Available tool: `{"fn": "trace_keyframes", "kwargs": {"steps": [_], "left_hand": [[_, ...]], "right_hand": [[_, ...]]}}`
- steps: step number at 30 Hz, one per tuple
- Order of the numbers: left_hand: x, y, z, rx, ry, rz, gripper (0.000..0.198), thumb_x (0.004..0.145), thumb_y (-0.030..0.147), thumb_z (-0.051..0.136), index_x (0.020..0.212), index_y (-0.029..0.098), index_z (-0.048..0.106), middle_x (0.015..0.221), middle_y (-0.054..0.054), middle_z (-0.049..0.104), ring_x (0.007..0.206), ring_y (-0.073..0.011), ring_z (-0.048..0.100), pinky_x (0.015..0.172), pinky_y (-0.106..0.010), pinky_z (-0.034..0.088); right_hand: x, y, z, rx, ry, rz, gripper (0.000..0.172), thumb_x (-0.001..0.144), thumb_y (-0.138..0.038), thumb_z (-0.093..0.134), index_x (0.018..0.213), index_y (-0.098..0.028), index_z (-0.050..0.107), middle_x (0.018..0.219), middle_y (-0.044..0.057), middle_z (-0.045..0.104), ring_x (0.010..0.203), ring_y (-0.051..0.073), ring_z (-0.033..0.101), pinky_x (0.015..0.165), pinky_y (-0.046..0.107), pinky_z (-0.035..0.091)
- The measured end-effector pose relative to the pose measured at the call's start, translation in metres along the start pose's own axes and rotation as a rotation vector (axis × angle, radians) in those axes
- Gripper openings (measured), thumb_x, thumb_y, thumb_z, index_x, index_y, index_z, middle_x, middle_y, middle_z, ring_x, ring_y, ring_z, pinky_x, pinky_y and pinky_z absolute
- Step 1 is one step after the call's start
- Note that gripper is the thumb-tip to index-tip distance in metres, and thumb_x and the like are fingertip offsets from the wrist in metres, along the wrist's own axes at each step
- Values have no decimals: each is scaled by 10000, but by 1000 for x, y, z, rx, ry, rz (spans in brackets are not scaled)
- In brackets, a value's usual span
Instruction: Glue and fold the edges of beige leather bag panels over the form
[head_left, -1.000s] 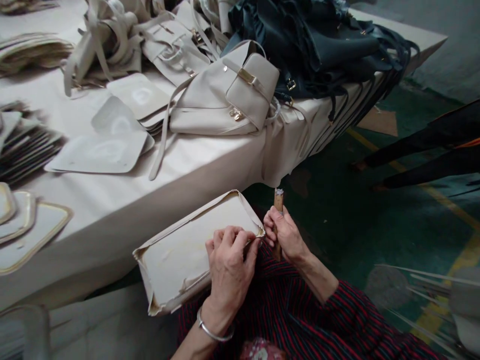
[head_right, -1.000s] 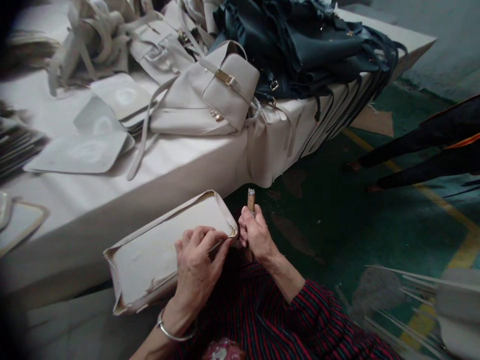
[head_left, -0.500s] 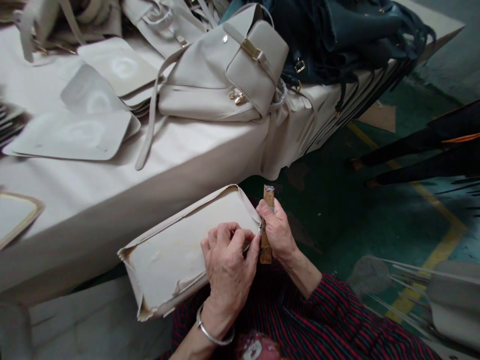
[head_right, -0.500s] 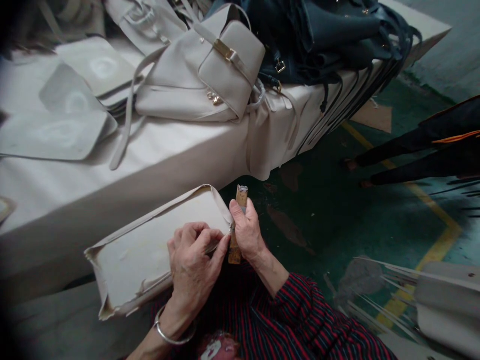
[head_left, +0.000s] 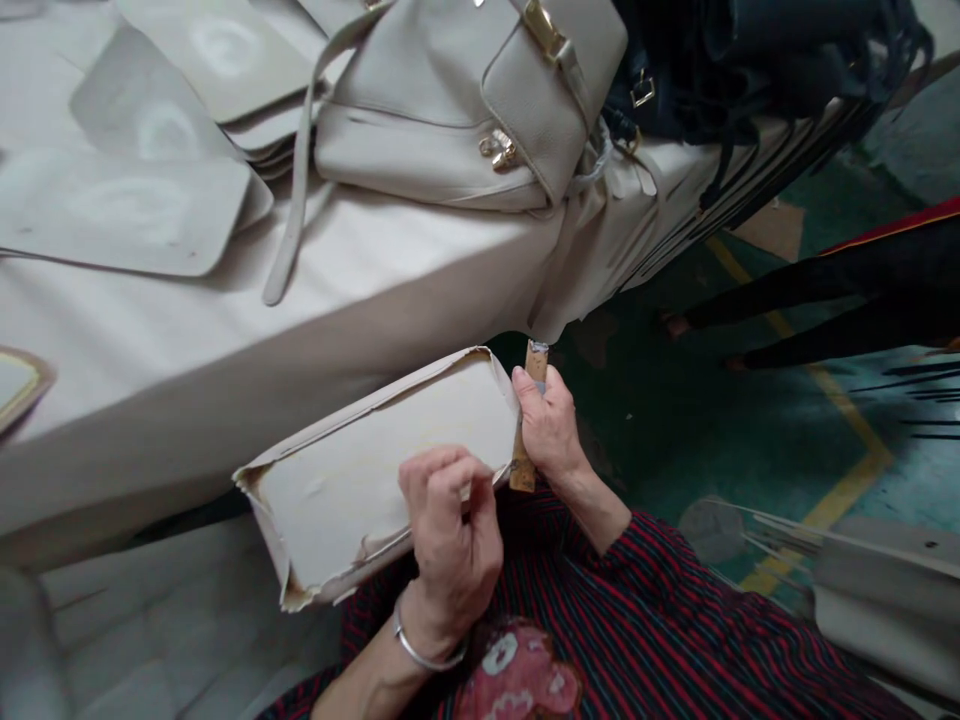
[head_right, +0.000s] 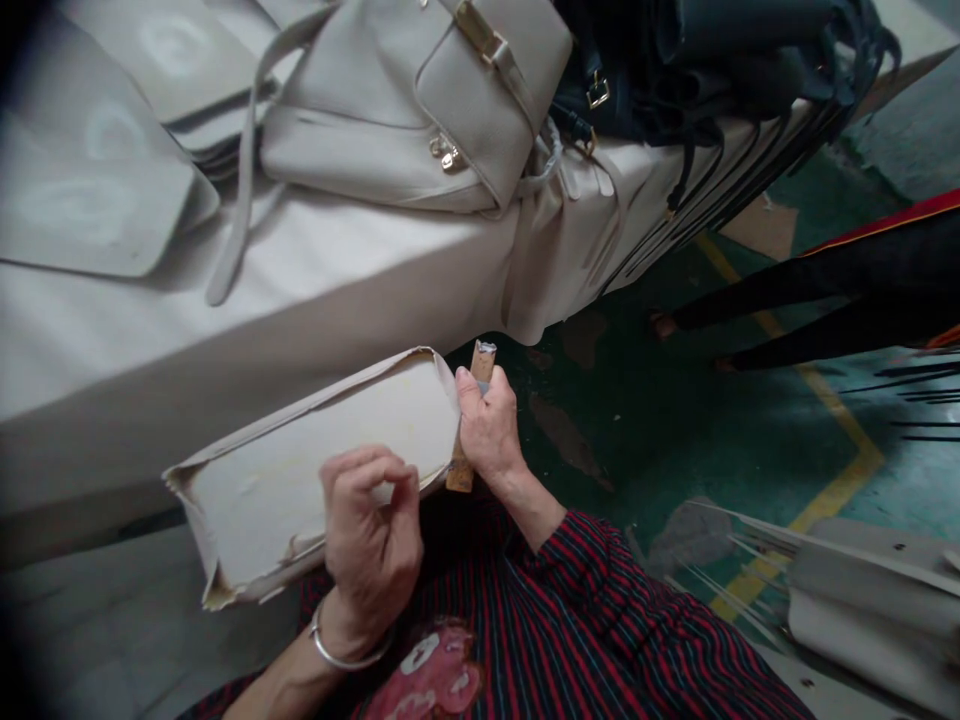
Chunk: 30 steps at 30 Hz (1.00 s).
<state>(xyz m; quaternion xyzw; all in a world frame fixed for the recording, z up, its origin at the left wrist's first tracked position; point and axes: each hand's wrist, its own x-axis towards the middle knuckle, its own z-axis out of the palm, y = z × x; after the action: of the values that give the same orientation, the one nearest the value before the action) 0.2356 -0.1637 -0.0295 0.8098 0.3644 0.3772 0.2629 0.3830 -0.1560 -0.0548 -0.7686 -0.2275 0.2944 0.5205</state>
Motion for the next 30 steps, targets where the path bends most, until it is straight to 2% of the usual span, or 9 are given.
{"fn": "trace_keyframes", "kwargs": {"steps": [2,5,7,11,16,18,20,25,30], "left_hand": [[-21,0,-10,-29,-20,125,283,810,-13,549,1017,179,556,959,-50,559,957,-186,530,864,-361,442],[-52,1,-15,209,-205,245,387,869,107,552,1255,135,537,1183,-125,596,1168,-249,503,1008,-403,373],[-62,2,-11,392,-262,247,461,910,234,540,1347,96,484,1286,-153,581,1235,-267,473,1048,-402,319],[-58,4,0,629,-249,239,525,911,344,563,1375,112,481,1308,-111,607,1176,-241,513,1014,-374,313],[-51,8,1,683,-229,261,505,893,360,601,1346,150,527,1292,-80,627,1157,-240,511,957,-380,343],[-50,10,0,707,-222,269,487,885,346,615,1336,178,542,1269,-65,642,1135,-240,510,935,-385,351],[-48,13,1,739,-218,280,485,882,341,620,1334,182,546,1236,-56,659,1103,-243,509,914,-390,356],[-44,16,1,782,-262,290,512,885,339,611,1357,164,520,1219,-60,659,1063,-251,504,877,-396,362],[-43,15,3,790,-258,299,516,886,348,610,1356,157,517,1189,-68,663,1053,-252,508,874,-397,361]], "right_hand": [[-1,0,0,-31,21,-15,316,897,-495,503,811,-191,486,709,-32,505,644,128,457,598,265,358],[-1,1,-1,-49,57,-25,314,900,-490,497,794,-195,478,706,-25,520,642,136,464,611,278,354],[-1,1,-1,-51,98,-31,301,899,-475,498,779,-200,473,704,-17,531,644,144,473,616,284,356],[4,3,2,10,188,-18,284,891,-451,522,755,-215,441,651,-22,534,595,136,489,594,281,378],[12,0,8,455,258,-41,295,919,-499,469,851,-251,325,570,-98,448,446,95,483,475,238,410],[13,-7,3,575,249,-67,304,924,-515,455,874,-261,296,613,-96,462,462,93,516,475,235,444],[12,-17,-8,649,220,-109,310,925,-530,449,882,-270,286,644,-96,436,454,77,478,449,217,426],[-5,-40,-32,705,185,-294,275,939,-496,464,871,-282,305,640,-89,294,409,57,270,359,174,238],[-19,-40,-23,661,255,-350,251,935,-491,474,912,-303,308,638,-79,239,408,67,239,365,192,227]]}}
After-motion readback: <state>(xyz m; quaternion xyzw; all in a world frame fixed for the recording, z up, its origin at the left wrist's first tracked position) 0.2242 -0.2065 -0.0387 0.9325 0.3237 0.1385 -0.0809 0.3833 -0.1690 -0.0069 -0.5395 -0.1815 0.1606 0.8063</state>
